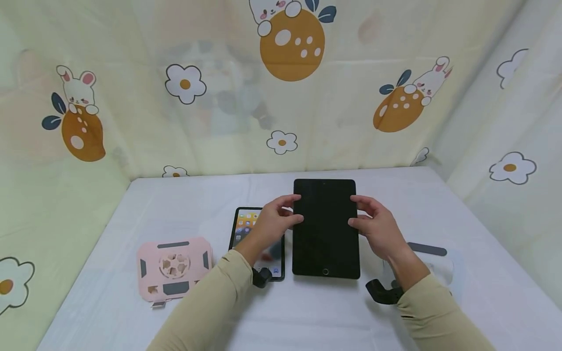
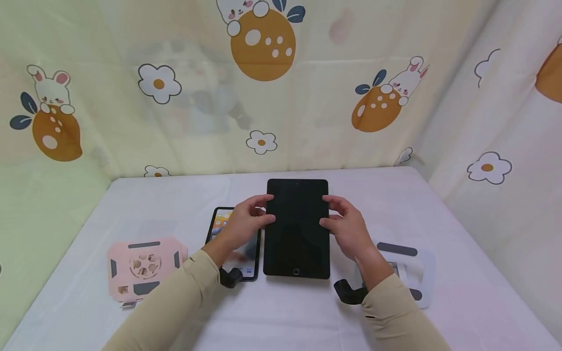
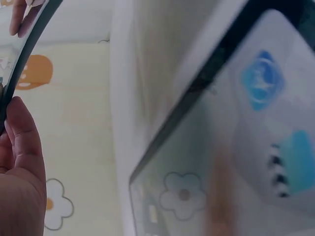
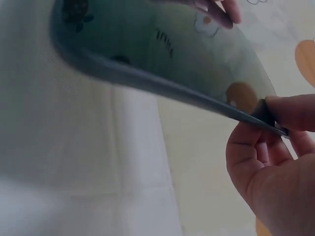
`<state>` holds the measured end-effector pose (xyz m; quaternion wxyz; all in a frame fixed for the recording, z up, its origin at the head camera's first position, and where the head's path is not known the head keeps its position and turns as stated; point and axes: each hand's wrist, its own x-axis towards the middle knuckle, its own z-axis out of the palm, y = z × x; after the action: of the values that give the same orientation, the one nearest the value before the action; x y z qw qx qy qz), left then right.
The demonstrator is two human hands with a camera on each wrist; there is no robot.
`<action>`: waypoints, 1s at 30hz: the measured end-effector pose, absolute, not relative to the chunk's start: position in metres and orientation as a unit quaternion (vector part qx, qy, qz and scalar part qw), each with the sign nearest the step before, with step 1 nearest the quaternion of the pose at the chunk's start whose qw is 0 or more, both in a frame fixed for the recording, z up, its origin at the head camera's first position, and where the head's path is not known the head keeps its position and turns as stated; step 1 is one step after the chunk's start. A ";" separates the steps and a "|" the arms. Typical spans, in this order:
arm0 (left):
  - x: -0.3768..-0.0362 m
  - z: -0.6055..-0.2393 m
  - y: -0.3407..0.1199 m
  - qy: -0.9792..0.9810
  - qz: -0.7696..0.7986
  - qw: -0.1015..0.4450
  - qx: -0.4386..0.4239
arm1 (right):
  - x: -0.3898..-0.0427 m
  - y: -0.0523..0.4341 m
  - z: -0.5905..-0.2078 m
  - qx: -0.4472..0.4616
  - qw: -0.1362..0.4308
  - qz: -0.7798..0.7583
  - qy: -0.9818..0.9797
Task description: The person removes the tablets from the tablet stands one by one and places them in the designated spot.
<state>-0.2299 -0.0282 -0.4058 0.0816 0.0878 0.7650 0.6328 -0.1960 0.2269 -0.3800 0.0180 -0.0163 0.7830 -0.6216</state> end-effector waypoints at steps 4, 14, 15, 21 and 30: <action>-0.229 -0.412 -0.031 0.767 0.631 0.087 0.076 | -0.196 0.221 -0.387 0.004 0.029 -0.626 0.779; -0.230 -0.425 -0.035 0.780 0.616 0.084 0.075 | -0.200 0.213 -0.400 0.026 0.036 -0.645 0.763; -0.230 -0.426 -0.036 0.780 0.616 0.085 0.074 | -0.200 0.212 -0.401 0.026 0.037 -0.645 0.763; -0.229 -0.432 -0.039 0.782 0.611 0.098 0.070 | -0.200 0.209 -0.407 0.026 0.045 -0.645 0.762; -0.227 -0.432 -0.041 0.791 0.594 0.137 0.045 | -0.198 0.209 -0.410 0.018 0.052 -0.601 0.797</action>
<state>-0.2266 -0.0414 -0.4321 0.1370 0.0453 0.7915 0.5939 -0.1978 0.2088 -0.4101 0.0517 0.0180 0.7973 -0.6011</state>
